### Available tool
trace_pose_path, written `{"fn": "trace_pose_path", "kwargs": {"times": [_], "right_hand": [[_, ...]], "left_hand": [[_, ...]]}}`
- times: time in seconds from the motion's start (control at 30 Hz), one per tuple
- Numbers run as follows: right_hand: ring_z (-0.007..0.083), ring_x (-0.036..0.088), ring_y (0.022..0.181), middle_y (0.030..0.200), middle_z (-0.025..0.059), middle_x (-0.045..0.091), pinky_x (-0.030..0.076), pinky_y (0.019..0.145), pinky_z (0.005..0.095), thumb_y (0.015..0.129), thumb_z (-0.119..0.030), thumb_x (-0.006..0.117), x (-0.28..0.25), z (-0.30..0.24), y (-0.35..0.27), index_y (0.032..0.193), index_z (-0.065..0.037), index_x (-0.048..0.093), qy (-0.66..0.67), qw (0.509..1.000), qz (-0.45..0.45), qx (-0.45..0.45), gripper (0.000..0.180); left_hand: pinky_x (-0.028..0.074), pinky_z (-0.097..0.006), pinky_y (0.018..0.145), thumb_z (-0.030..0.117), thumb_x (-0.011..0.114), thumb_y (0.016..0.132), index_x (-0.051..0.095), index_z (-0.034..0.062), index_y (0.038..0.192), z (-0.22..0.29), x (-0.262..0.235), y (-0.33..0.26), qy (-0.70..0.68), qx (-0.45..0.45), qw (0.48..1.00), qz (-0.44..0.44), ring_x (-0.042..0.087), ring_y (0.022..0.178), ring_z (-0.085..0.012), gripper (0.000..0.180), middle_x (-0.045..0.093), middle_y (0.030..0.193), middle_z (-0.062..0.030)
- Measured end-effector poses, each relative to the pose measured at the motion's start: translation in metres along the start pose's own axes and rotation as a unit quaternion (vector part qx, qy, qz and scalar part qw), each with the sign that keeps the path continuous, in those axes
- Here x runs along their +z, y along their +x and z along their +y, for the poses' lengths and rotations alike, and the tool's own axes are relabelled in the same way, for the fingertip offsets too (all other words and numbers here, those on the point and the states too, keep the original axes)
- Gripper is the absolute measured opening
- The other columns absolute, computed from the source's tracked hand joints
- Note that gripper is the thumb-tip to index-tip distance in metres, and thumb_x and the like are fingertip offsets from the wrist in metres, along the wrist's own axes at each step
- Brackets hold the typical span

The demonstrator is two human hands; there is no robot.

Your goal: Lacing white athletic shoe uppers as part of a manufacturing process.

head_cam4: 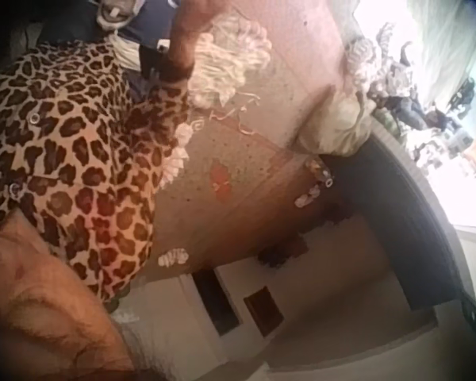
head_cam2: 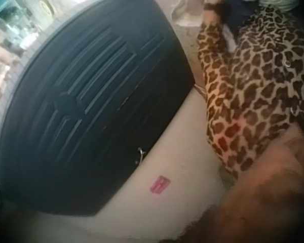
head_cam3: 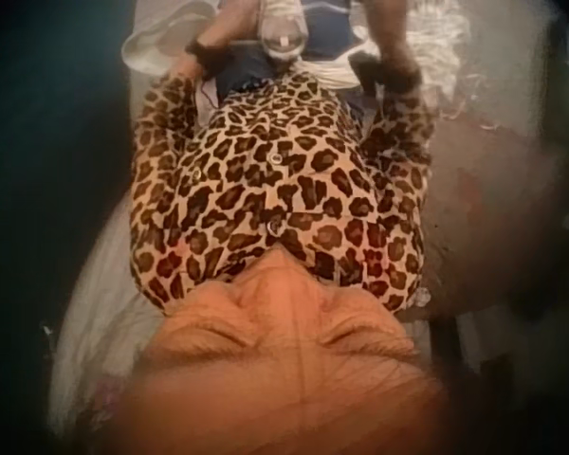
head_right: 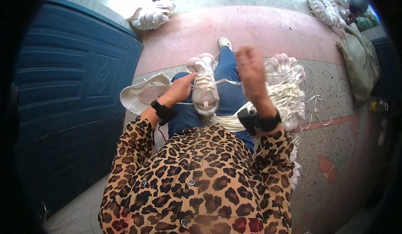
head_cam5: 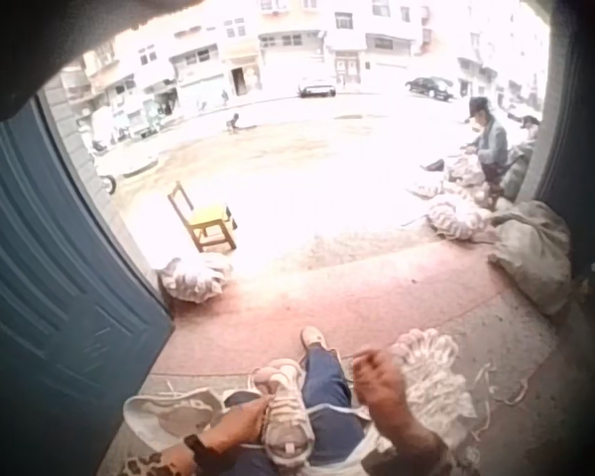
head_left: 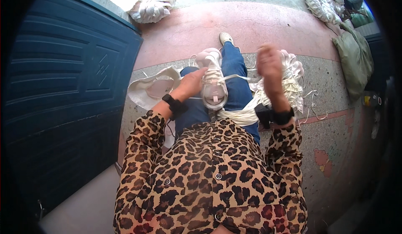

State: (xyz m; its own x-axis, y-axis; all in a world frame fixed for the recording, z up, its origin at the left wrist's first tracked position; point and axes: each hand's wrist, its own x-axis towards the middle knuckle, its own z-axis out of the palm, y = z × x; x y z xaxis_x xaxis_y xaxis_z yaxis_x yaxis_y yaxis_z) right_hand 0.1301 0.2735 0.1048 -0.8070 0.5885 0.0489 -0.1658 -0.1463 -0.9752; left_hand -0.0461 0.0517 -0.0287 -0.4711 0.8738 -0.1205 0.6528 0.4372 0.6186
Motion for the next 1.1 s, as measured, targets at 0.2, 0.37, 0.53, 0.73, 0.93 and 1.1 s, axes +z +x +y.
{"fn": "trace_pose_path", "kwargs": {"times": [0.2,0.37,0.53,0.73,0.93,1.1], "right_hand": [[0.0083,0.052,0.058,0.072,-0.0006,0.061,0.040,0.052,0.0250,0.096,-0.020,0.063,0.044,0.180,-0.050,0.097,-0.003,0.070,-0.034,0.938,-0.149,0.312,0.019],[0.0379,0.068,0.072,0.081,0.0228,0.069,0.053,0.067,0.0491,0.092,-0.013,0.056,0.078,0.210,-0.050,0.093,0.001,0.066,-0.345,0.928,-0.127,0.068,0.018],[0.0383,0.070,0.078,0.083,0.0235,0.069,0.055,0.070,0.0493,0.090,-0.012,0.056,0.092,0.202,-0.044,0.094,0.002,0.062,-0.556,0.814,-0.165,0.024,0.016],[0.0109,0.050,0.059,0.071,-0.0029,0.049,0.041,0.051,0.0270,0.100,-0.018,0.057,0.037,0.126,-0.024,0.091,-0.006,0.059,-0.058,0.876,-0.360,0.314,0.015],[0.0024,0.045,0.048,0.060,-0.0111,0.044,0.057,0.077,0.0287,0.106,-0.019,0.047,0.015,-0.056,-0.025,0.101,-0.004,0.056,0.234,0.935,-0.266,0.031,0.018],[0.0036,0.042,0.048,0.060,-0.0089,0.040,0.054,0.077,0.0274,0.106,-0.017,0.045,0.027,-0.065,-0.026,0.106,-0.002,0.053,0.282,0.916,-0.284,-0.016,0.018]], "left_hand": [[0.053,-0.040,0.069,0.009,0.063,0.089,0.056,0.0019,0.131,-0.002,-0.008,-0.004,-0.057,-0.036,0.998,0.005,0.067,0.073,-0.0303,0.042,0.068,0.080,-0.0174],[0.050,-0.031,0.066,0.015,0.067,0.089,0.058,-0.0024,0.129,-0.011,-0.014,-0.014,-0.174,-0.123,0.977,0.000,0.062,0.070,-0.0132,0.044,0.065,0.075,-0.0094],[0.052,-0.036,0.071,0.009,0.062,0.087,0.059,0.0009,0.127,-0.011,-0.013,-0.020,-0.110,-0.082,0.990,0.008,0.065,0.075,-0.0235,0.041,0.067,0.084,-0.0152],[0.051,-0.058,0.080,0.012,0.048,0.093,0.059,0.0018,0.098,-0.006,0.008,-0.025,0.040,-0.098,0.987,0.117,0.064,0.093,-0.0480,0.016,0.066,0.098,-0.0260],[0.052,-0.052,0.083,0.011,0.052,0.092,0.063,0.0016,0.105,-0.003,0.011,-0.014,0.078,-0.103,0.991,0.022,0.064,0.098,-0.0455,0.020,0.067,0.102,-0.0253],[0.052,-0.042,0.090,0.018,0.066,0.090,0.068,0.0049,0.115,0.035,-0.035,0.017,-0.012,-0.009,0.996,-0.093,0.067,0.103,-0.0327,0.028,0.070,0.108,-0.0166]]}}
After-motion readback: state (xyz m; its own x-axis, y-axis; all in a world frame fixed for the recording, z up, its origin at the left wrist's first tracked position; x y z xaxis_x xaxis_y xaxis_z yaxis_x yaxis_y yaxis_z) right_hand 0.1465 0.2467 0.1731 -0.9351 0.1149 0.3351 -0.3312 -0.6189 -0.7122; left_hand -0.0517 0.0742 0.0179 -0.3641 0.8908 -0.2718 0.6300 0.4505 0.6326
